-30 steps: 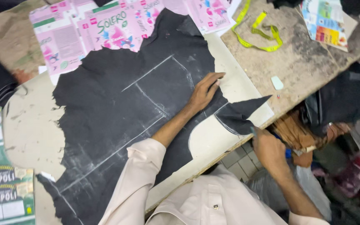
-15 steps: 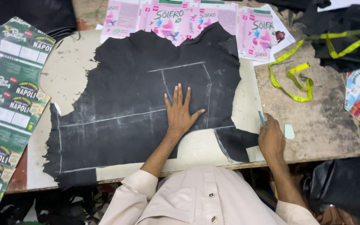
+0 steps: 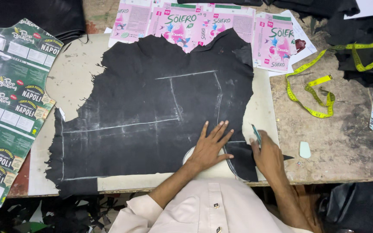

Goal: The person places a cardboard pattern on a black fabric sheet, traces the outline with chalk, measures with a tape measure, and cuts the fabric along the marked lines using a rotary cutter. The cut fabric piece is then set aside.

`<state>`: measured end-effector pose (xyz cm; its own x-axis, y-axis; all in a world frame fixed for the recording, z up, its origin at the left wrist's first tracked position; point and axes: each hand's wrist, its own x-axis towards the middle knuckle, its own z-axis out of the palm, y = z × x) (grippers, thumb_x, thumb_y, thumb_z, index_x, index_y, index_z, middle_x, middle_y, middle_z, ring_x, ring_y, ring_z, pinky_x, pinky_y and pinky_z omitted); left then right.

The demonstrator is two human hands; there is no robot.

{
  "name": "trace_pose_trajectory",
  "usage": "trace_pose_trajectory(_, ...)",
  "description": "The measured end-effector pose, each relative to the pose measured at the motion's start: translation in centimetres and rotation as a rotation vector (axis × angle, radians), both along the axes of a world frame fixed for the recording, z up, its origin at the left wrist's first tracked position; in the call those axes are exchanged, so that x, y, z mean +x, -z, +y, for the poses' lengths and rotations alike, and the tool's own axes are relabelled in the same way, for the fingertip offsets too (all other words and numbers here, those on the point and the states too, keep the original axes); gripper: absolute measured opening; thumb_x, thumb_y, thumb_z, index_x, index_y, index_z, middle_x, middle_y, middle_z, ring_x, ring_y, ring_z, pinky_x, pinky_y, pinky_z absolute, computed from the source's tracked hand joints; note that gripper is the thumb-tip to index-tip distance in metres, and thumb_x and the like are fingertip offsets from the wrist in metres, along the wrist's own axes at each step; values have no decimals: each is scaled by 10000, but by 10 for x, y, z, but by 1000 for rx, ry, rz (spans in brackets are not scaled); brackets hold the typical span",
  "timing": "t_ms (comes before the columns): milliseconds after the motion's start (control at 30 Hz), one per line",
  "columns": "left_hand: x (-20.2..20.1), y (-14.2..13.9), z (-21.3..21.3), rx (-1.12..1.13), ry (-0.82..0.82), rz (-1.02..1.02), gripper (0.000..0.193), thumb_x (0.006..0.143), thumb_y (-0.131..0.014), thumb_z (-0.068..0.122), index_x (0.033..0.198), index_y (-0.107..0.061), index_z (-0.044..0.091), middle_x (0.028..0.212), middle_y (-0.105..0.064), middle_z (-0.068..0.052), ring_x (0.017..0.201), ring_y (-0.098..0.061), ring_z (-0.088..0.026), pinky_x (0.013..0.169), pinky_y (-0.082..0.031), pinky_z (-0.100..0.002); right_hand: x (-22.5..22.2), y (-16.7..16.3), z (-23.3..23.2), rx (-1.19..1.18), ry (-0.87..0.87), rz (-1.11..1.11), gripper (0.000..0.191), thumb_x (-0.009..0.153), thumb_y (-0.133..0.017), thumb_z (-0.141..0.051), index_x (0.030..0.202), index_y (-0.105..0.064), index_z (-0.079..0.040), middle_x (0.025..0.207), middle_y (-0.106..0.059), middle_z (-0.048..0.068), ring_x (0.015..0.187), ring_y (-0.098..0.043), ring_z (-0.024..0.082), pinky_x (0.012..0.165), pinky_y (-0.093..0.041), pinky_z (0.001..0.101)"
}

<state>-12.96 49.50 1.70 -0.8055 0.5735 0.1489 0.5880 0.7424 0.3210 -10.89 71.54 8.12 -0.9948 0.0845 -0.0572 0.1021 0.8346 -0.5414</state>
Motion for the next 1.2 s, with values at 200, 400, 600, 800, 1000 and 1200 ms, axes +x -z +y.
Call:
trace_pose_trajectory(200,-14,-20,-12,25,127,-60,976,778,-554,809,1565,-400,251,1668,-170,-192,1562,-120,-310,1224,3,-649,-8,0,20,-18,37,-306,294,1002,-569,-301,1081,-707,-53,743,-758,161,753,-752,359,713,-545,459)
trace_pose_trajectory(400,3,-16,-17,312,228,-249,718,930,-621,621,1496,-556,184,1660,-433,-52,1568,-336,-191,1332,-108,-559,-14,-19,15,-48,137,-85,340,1101,-440,-272,1072,-672,-25,768,-728,119,659,-699,304,636,-525,448)
trace_pose_trajectory(600,28,-10,-22,708,255,-451,304,975,-695,120,1274,-739,156,1385,-725,-21,1393,-642,-215,1163,-495,-357,-14,-32,-11,-93,112,-46,297,1098,-410,-256,1147,-623,-55,721,-721,80,516,-657,258,544,-500,424)
trace_pose_trajectory(800,36,-25,-39,871,59,-1088,339,949,-705,134,1285,-714,91,1169,-781,-125,1139,-752,-215,1048,-586,-334,-17,-33,-19,-68,102,-54,284,1101,-415,-251,1209,-604,-68,769,-754,69,595,-724,242,573,-528,407)
trace_pose_trajectory(1000,49,-12,-45,1042,147,-1294,417,1038,-583,393,1303,-707,96,1189,-766,-143,1210,-701,-230,1126,-502,-416,-12,-27,-28,-70,83,28,290,1105,-423,-242,1163,-625,-42,823,-760,84,648,-746,236,592,-544,399)
trace_pose_trajectory(1200,60,2,-49,881,314,-1121,460,1018,-579,475,1240,-752,111,1280,-744,-103,1322,-642,-285,1182,-455,-485,-5,-26,-38,-84,88,47,299,1113,-428,-256,1108,-636,-41,753,-742,87,591,-726,234,563,-530,391)
